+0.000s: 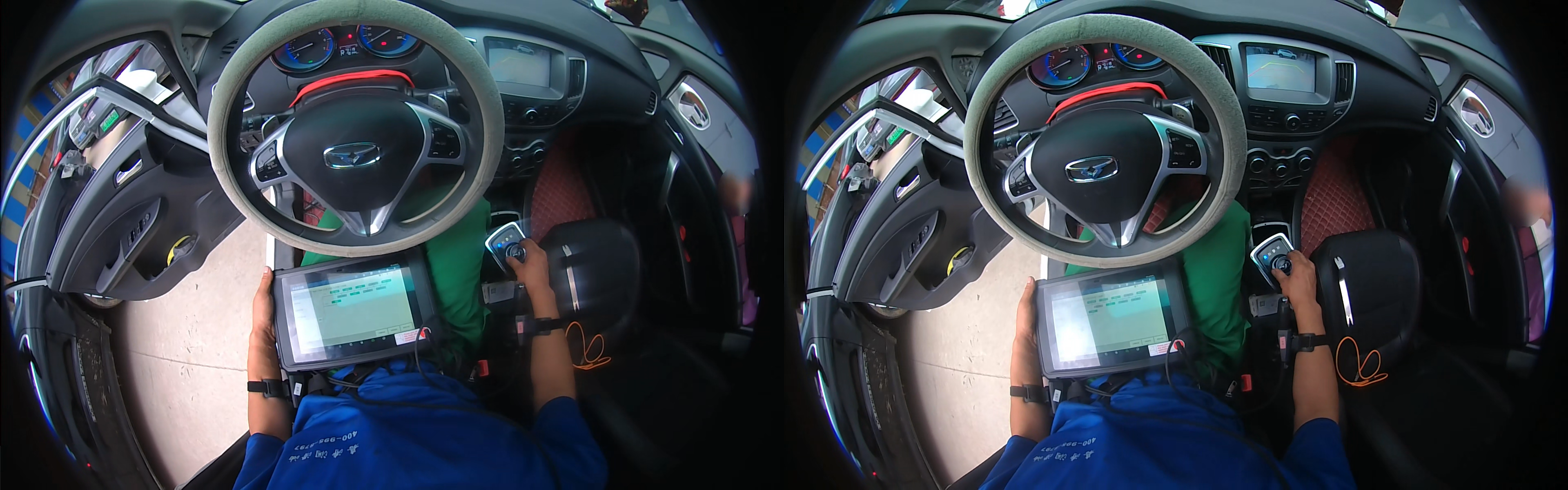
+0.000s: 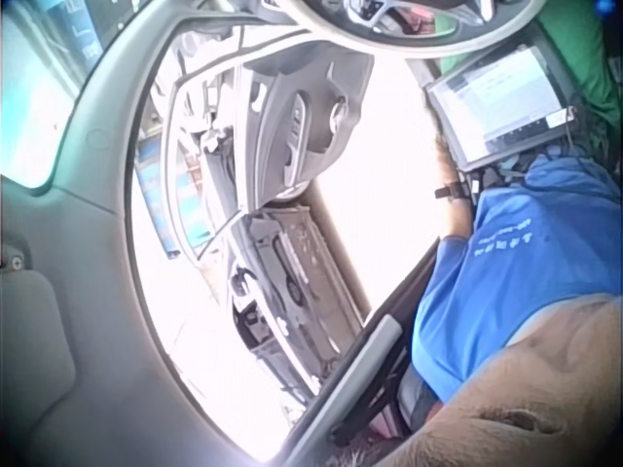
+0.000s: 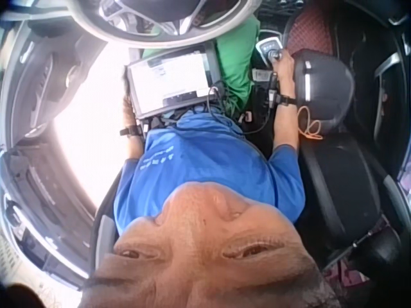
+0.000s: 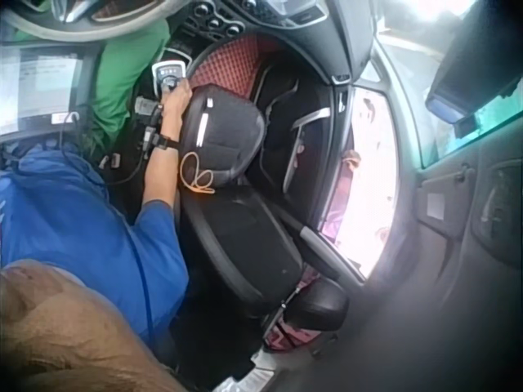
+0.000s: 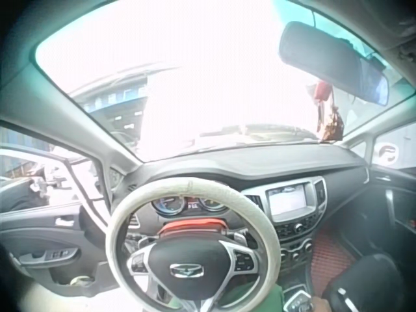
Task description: The person is using a diagnostic tablet while interacting with the vehicle's gear selector and controls inside the cabin.
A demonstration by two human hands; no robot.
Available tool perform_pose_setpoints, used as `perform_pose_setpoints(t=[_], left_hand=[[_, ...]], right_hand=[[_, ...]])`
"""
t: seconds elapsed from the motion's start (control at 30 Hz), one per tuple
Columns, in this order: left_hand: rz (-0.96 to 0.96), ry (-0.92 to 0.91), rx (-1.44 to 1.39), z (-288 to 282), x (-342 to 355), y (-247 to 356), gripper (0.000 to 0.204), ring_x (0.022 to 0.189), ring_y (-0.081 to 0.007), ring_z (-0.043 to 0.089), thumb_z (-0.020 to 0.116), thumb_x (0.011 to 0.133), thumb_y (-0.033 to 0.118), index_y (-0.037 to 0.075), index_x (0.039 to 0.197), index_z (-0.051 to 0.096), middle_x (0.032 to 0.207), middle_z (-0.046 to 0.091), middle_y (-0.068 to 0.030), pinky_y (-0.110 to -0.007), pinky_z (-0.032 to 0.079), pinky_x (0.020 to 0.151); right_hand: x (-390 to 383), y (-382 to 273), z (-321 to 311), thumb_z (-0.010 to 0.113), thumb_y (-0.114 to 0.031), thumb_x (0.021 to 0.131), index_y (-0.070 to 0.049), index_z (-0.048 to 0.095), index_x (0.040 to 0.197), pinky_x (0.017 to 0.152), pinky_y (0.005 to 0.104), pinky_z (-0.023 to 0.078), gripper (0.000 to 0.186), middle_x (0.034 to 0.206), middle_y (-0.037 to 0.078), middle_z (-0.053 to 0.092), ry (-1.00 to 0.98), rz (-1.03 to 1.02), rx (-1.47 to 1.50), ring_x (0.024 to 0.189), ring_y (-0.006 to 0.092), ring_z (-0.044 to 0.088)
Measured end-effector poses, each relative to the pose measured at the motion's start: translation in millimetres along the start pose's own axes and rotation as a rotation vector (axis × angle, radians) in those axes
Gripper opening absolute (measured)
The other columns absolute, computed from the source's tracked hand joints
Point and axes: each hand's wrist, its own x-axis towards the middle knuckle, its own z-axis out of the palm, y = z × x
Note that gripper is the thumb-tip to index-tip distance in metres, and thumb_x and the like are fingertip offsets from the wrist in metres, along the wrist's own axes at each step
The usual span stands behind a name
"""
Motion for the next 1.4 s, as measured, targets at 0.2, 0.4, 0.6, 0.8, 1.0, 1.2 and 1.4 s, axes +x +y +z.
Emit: perform_pose_setpoints(t=[0.2,0.4,0.6,0.8,1.0,1.2,1.4], left_hand=[[-0.014,-0.008,-0.049,0.1,0.7,-2.3,0.07,0.11,-0.0287,0.066,0.05,0.103,0.052,-0.008,0.139,0.051,0.127,0.063,-0.024,-0.035,0.052,0.097],[-0.021,0.004,-0.044,2.9,-2.1,1.3,0.069,0.105,-0.0293,0.067,0.05,0.103,0.052,-0.007,0.138,0.052,0.123,0.065,-0.0232,-0.036,0.053,0.094],[-0.014,0.036,-0.021,5.0,-3.3,2.2,0.07,0.107,-0.0296,0.067,0.05,0.103,0.053,-0.007,0.138,0.051,0.124,0.065,-0.0239,-0.036,0.053,0.094],[0.0,-0.013,-0.061,1.8,-2.2,-2.0,0.071,0.11,-0.0298,0.066,0.049,0.103,0.053,-0.008,0.141,0.049,0.127,0.063,-0.0247,-0.036,0.052,0.097],[-0.014,-0.031,-0.06,3.7,2.5,-2.7,0.07,0.109,-0.0289,0.066,0.049,0.104,0.052,-0.008,0.141,0.047,0.127,0.063,-0.0239,-0.037,0.052,0.098],[0.007,-0.065,-0.094,-2.7,4.6,-3.9,0.064,0.103,-0.0261,0.068,0.048,0.105,0.05,-0.006,0.136,0.052,0.119,0.066,-0.0207,-0.035,0.055,0.091],[0.021,-0.002,-0.065,7.6,-3.6,-1.6,0.058,0.095,-0.0234,0.067,0.047,0.104,0.054,0.0,0.119,0.063,0.108,0.069,-0.0151,-0.035,0.053,0.088]], right_hand=[[-0.7,3.4,1.3,0.082,-0.014,0.076,0.006,0.062,0.124,0.109,0.0465,0.043,0.056,0.134,0.024,0.06,-0.032,-0.016,-0.036,0.125,0.0436,0.055],[-1.6,6.0,1.1,0.08,-0.014,0.077,0.006,0.058,0.13,0.111,0.0464,0.042,0.06,0.14,0.024,0.055,-0.084,-0.028,-0.072,0.128,0.0441,0.051],[-2.5,3.8,0.6,0.079,-0.014,0.077,0.005,0.059,0.13,0.111,0.046,0.041,0.06,0.139,0.023,0.056,-0.071,-0.021,-0.076,0.128,0.0436,0.052],[-4.0,3.9,0.0,0.081,-0.015,0.077,0.005,0.06,0.127,0.11,0.0462,0.041,0.058,0.136,0.024,0.058,-0.057,-0.029,-0.046,0.126,0.0434,0.053],[-7.0,7.7,-1.4,0.085,-0.017,0.071,0.006,0.063,0.116,0.096,0.0481,0.051,0.056,0.118,0.026,0.065,0.065,-0.108,-0.052,0.109,0.0447,0.063],[-4.4,-15.6,-6.3,0.085,-0.02,0.073,0.007,0.063,0.114,0.095,0.0472,0.051,0.054,0.116,0.027,0.065,0.016,-0.021,-0.032,0.108,0.0441,0.063],[-1.8,-14.3,0.3,0.084,-0.023,0.074,0.006,0.063,0.111,0.094,0.0481,0.051,0.051,0.113,0.027,0.066,0.009,0.016,-0.065,0.107,0.0447,0.064]])
